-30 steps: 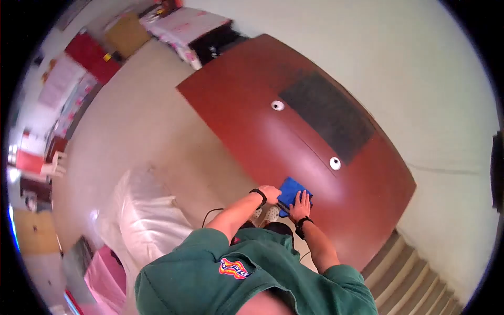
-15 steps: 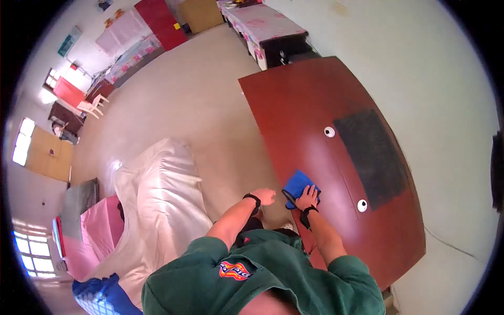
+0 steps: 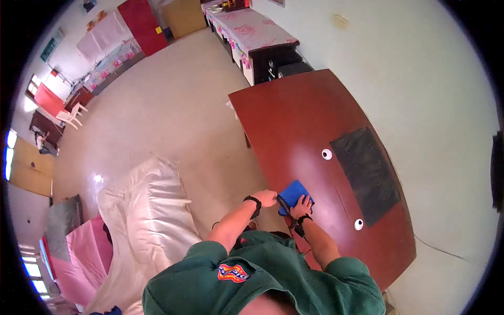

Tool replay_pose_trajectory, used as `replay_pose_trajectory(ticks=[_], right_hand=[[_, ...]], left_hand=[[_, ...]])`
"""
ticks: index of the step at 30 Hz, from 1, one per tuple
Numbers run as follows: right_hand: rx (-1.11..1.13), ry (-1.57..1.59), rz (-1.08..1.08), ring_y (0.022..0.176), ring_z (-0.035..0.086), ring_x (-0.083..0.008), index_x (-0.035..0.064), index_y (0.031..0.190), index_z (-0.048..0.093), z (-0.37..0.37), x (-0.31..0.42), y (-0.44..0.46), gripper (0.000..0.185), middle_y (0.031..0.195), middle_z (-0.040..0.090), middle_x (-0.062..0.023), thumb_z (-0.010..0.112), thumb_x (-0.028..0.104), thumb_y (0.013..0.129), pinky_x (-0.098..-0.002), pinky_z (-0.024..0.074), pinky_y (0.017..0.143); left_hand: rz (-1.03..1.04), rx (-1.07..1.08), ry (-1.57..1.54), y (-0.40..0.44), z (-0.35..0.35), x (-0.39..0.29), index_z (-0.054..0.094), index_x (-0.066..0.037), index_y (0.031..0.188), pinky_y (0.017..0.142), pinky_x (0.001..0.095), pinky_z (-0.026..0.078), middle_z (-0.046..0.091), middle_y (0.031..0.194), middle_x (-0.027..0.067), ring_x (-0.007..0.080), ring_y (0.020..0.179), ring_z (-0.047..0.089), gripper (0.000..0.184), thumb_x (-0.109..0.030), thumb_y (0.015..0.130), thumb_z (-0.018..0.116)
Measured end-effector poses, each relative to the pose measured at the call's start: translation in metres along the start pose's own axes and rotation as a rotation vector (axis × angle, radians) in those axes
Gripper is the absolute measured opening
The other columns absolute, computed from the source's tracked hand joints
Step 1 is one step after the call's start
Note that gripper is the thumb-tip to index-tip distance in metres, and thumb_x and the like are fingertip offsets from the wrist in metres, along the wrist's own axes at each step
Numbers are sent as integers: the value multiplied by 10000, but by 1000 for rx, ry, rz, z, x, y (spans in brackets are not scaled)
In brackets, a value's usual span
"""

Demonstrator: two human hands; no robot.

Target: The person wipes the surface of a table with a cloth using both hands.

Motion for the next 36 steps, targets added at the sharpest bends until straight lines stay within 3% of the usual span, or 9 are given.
replay_pose_trajectory(ticks=[6, 7, 8, 17, 20, 22, 27, 30, 36], right_hand=[[-51, 17, -1, 1620, 152, -529, 73, 1751, 50, -21, 42, 45, 1109, 1797, 69, -278, 694, 528, 971, -576, 293, 1300], [-96, -185, -20, 1625, 182, -492, 45, 1746, 67, -24, 53, 56, 1088, 1801, 68, -262, 671, 550, 994, -565, 400, 1252], [-55, -97, 3, 1624, 181, -492, 61, 1750, 62, -25, 57, 67, 1088, 1804, 70, -252, 664, 564, 997, -563, 388, 1261], [-138, -152, -83, 1637, 175, -470, 116, 1760, 16, -73, 127, 115, 1036, 1817, 27, -231, 677, 439, 1031, -574, 368, 1247], [-207, -112, -120, 1634, 184, -474, 112, 1762, 44, -88, 155, 133, 982, 1819, 44, -230, 620, 472, 1053, -611, 328, 1246], [-295, -72, -126, 1634, 184, -478, 104, 1761, 67, -87, 173, 162, 958, 1816, 54, -241, 586, 504, 1062, -645, 306, 1244], [-292, 33, -118, 1677, -24, -470, 93, 1765, 53, -106, 254, 207, 920, 1819, -10, -253, 529, 510, 1097, -684, 236, 1246], [-313, -1, -271, 1674, 12, -476, 85, 1761, 100, -114, 303, 247, 940, 1813, -1, -267, 568, 485, 1051, -723, 258, 1205], [-360, -32, -330, 1672, 22, -481, 100, 1765, 123, -143, 378, 290, 924, 1813, -12, -274, 554, 471, 1036, -756, 263, 1167]], left_hand=[[-13, -68, -39, 17, -26, 87, 645, -64, 1442, 1085, 520, 527, 700, 1395, 218, 421, 1284, 655, 503, -317, 1008, 621], [-24, -58, -66, 16, -31, 101, 651, -68, 1435, 1080, 524, 528, 702, 1387, 220, 423, 1277, 658, 496, -318, 1007, 621], [-36, -50, -91, 13, -34, 113, 657, -73, 1428, 1076, 528, 529, 704, 1379, 222, 425, 1271, 661, 488, -318, 1007, 622], [-77, -53, -164, 16, -99, 188, 668, -45, 1281, 1025, 545, 536, 726, 1229, 245, 458, 1174, 668, 369, -259, 991, 589], [-3, -249, -154, 44, -135, 196, 637, -45, 1325, 1022, 552, 535, 701, 1278, 252, 476, 1186, 653, 384, -229, 998, 560], [-24, -175, -80, 62, -180, 178, 561, -59, 1493, 1130, 509, 500, 572, 1531, 230, 434, 1376, 569, 504, -215, 1013, 553], [115, -206, 231, 127, -244, 161, 402, -38, 1651, 1291, 468, 360, 375, 1732, 182, 349, 1606, 348, 640, -253, 1066, 551], [291, -279, 419, 175, -254, 175, 427, -17, 1631, 1301, 488, 337, 404, 1721, 162, 349, 1603, 356, 636, -210, 1041, 566], [160, -166, 458, 205, -308, 209, 328, -43, 1691, 1347, 484, 233, 291, 1780, 147, 341, 1645, 258, 695, -235, 1067, 564]])
Point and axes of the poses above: each hand's wrist, its own y-axis towards the middle knuckle, its own z-axis out of the palm, x = y × z, the point moved 5 cm from there along y, towards the middle knuckle
